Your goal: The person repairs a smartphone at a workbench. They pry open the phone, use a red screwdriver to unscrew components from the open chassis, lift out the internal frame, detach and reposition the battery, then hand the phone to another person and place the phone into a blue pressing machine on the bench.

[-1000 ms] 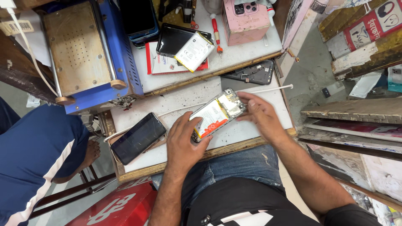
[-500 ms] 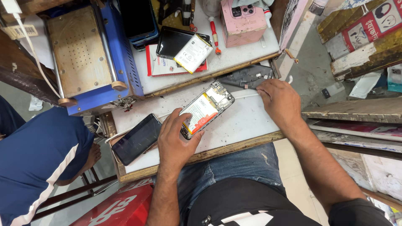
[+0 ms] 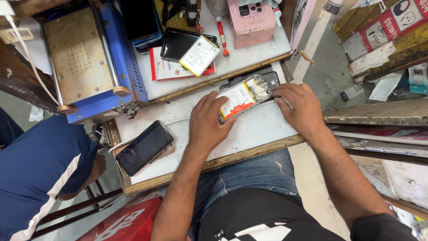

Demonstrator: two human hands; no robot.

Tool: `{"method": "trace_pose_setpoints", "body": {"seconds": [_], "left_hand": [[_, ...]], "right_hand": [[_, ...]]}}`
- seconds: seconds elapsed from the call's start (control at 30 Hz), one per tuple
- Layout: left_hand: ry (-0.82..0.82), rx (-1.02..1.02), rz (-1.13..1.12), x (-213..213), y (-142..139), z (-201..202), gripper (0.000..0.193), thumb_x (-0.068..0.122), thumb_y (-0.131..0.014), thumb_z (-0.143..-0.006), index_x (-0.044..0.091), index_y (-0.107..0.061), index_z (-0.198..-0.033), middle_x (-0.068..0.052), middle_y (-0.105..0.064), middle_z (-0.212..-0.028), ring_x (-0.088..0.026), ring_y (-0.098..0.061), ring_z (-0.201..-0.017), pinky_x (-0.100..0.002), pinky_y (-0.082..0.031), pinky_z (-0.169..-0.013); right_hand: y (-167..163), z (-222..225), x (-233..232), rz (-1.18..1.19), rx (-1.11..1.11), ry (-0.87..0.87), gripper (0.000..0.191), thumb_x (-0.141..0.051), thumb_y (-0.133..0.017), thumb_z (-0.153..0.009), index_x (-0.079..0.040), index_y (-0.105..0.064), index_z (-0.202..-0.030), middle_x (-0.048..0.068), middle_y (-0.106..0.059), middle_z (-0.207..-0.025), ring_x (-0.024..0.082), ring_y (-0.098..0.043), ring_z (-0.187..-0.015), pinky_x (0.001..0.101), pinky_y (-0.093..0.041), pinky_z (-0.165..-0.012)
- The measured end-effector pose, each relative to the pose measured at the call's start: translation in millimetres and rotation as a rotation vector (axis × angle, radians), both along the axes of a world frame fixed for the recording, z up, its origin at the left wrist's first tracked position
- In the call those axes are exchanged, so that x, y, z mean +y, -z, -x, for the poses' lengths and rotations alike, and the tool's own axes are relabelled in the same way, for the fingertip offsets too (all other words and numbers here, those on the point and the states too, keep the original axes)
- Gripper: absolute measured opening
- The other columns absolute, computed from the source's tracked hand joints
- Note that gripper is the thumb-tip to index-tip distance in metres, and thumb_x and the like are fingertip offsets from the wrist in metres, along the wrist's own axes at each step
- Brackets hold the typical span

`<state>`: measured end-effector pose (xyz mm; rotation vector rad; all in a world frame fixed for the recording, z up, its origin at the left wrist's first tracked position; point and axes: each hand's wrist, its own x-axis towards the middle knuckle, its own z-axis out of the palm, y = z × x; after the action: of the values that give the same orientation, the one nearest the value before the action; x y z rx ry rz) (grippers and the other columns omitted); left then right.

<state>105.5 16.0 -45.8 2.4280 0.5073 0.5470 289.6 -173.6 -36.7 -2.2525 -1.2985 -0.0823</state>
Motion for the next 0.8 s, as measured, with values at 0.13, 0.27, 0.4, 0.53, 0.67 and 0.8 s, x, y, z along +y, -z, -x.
{"method": "trace_pose_setpoints", "body": {"seconds": [0.13, 0.27, 0.4, 0.53, 0.67, 0.8], "left_hand": [[0.031, 0.06, -0.035, -3, -4, -26, 0.067, 0.029, -0.089, -0.075, 0.008, -0.062, -0.133, -0.022, -0.054, -0.146, -0.04, -0.048, -0.137, -0.052, -0.039, -0.113], [0.057, 0.14, -0.095, -4, -7, -38, 0.069, 0.03, -0.087, -0.076, 0.009, -0.059, -0.135, -0.021, -0.052, -0.147, -0.039, -0.046, -0.139, -0.053, -0.037, -0.113], [0.054, 0.227, -0.192, -6, -8, -40, 0.069, 0.034, -0.086, -0.076, 0.006, -0.06, -0.134, -0.022, -0.05, -0.143, -0.042, -0.043, -0.134, -0.057, -0.035, -0.108], [-0.047, 0.132, -0.133, 6, -18, -31, 0.055, 0.035, -0.079, -0.095, 0.006, -0.061, -0.139, -0.018, -0.054, -0.147, -0.035, -0.046, -0.139, -0.052, -0.041, -0.114], [-0.237, 0.043, -0.326, 39, -38, -35, 0.05, 0.03, -0.08, -0.092, 0.004, -0.065, -0.132, -0.022, -0.056, -0.143, -0.039, -0.046, -0.136, -0.055, -0.041, -0.109], [-0.202, 0.056, -0.37, 65, -55, -50, 0.05, 0.028, -0.088, -0.078, 0.004, -0.067, -0.116, -0.027, -0.057, -0.133, -0.045, -0.045, -0.131, -0.06, -0.037, -0.105]], "right_hand": [[0, 13, -8, -0.089, 0.028, 0.095, 0.019, -0.008, -0.076, -0.092, -0.008, -0.073, -0.111, 0.009, -0.073, -0.118, 0.029, -0.065, -0.103, 0.0403, -0.053, -0.093], [1, 21, -14, -0.108, 0.039, 0.116, 0.019, -0.007, -0.075, -0.09, -0.008, -0.073, -0.109, 0.009, -0.073, -0.118, 0.03, -0.064, -0.102, 0.0404, -0.053, -0.091], [2, 22, -12, -0.089, 0.043, 0.129, 0.02, -0.008, -0.073, -0.092, -0.007, -0.073, -0.112, 0.01, -0.071, -0.119, 0.03, -0.064, -0.104, 0.0406, -0.053, -0.09], [5, 22, -11, -0.083, 0.023, 0.135, 0.018, -0.01, -0.073, -0.093, -0.007, -0.072, -0.111, 0.012, -0.07, -0.115, 0.031, -0.064, -0.104, 0.0417, -0.053, -0.089], [6, 24, -12, -0.027, 0.048, 0.151, 0.011, -0.013, -0.074, -0.095, -0.007, -0.073, -0.105, 0.01, -0.07, -0.103, 0.031, -0.063, -0.098, 0.0429, -0.052, -0.085], [4, 25, -11, 0.003, 0.023, 0.138, 0.01, -0.016, -0.077, -0.094, -0.007, -0.075, -0.096, 0.008, -0.068, -0.094, 0.029, -0.061, -0.092, 0.0421, -0.052, -0.081]]}}
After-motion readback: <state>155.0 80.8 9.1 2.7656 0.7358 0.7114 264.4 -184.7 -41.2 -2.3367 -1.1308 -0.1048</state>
